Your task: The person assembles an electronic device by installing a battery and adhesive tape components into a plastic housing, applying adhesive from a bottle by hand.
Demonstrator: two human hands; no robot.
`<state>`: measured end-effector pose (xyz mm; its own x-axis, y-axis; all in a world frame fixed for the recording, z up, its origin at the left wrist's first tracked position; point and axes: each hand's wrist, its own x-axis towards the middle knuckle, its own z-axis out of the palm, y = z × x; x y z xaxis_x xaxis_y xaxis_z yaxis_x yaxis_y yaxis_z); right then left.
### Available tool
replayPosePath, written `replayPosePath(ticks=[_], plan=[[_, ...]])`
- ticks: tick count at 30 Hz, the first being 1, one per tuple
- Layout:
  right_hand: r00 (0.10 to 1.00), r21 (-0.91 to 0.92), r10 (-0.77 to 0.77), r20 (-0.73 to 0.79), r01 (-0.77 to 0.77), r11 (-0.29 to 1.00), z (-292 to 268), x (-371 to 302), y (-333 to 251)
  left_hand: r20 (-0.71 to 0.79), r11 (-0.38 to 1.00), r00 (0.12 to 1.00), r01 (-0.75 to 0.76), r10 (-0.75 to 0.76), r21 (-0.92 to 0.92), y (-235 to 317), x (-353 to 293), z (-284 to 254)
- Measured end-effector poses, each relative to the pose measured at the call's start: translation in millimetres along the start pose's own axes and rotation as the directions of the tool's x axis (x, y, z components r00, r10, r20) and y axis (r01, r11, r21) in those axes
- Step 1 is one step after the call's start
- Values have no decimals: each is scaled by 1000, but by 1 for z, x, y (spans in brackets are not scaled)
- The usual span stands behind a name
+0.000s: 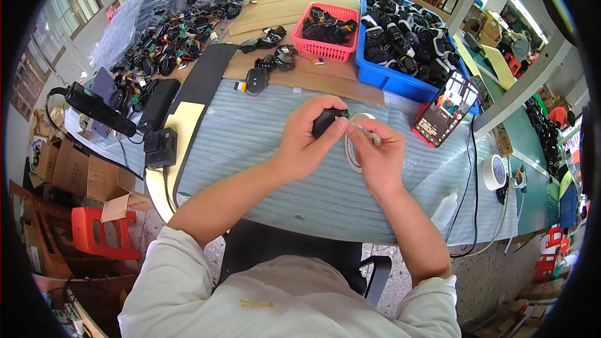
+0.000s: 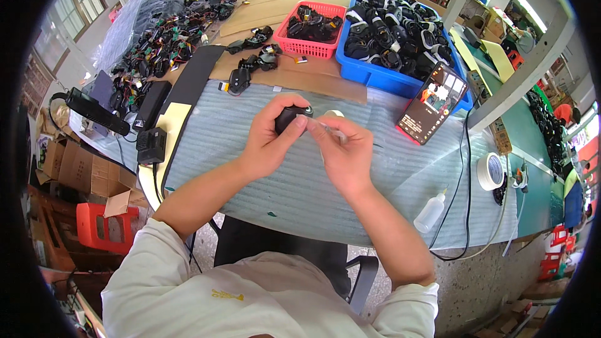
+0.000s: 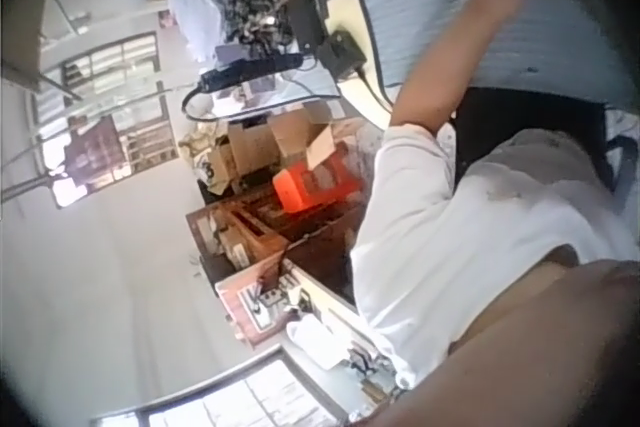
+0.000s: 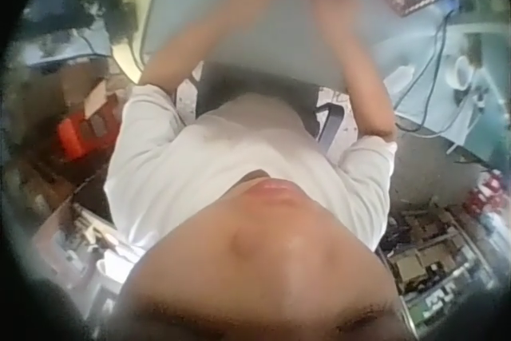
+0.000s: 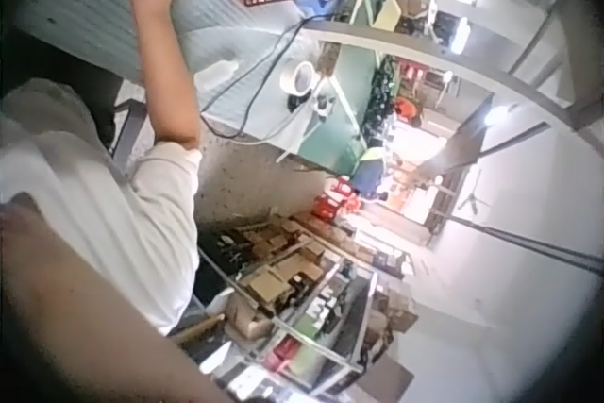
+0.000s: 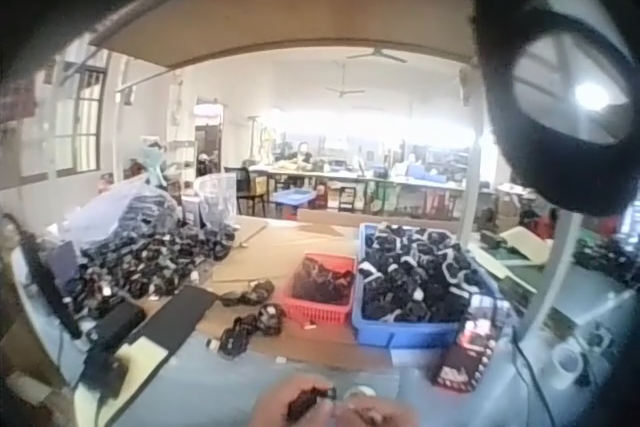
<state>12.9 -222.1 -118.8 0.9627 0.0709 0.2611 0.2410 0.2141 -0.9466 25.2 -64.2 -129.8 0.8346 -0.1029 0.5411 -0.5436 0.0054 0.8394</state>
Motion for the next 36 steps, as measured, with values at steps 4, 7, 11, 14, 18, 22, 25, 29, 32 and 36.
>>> replayPosePath(ticks=[4,7,11,14,18,22,25,29,32,36], plan=[[1000,-23,-5,-7,4,1000,2,0,1,-19,993,996,-84,86,79,4,3,1],[999,-31,-18,-31,17,999,1,0,1,10,981,992,-125,125,150,9,3,0],[999,-11,-27,-29,27,1000,2,-2,4,-7,971,986,-165,168,172,3,3,0],[999,-16,-16,-30,16,1000,5,-3,1,0,960,982,-185,189,208,0,1,1],[999,-28,-35,-32,34,999,4,-2,2,-34,999,999,-5,6,48,-2,-1,3],[997,-44,-73,-30,71,996,5,-1,4,-32,999,999,-17,18,46,-3,0,3],[997,-88,-78,-13,77,993,1,0,6,-12,995,1000,-9,10,99,-6,-1,0],[998,-259,-51,44,61,964,-4,4,-5,-57,984,995,-75,85,159,0,2,-2],[998,-280,-49,43,59,958,-2,3,-14,-68,992,997,-31,39,119,4,6,-5],[997,-298,-49,54,63,952,-5,5,-11,-24,996,999,43,-42,72,1,10,-8]])
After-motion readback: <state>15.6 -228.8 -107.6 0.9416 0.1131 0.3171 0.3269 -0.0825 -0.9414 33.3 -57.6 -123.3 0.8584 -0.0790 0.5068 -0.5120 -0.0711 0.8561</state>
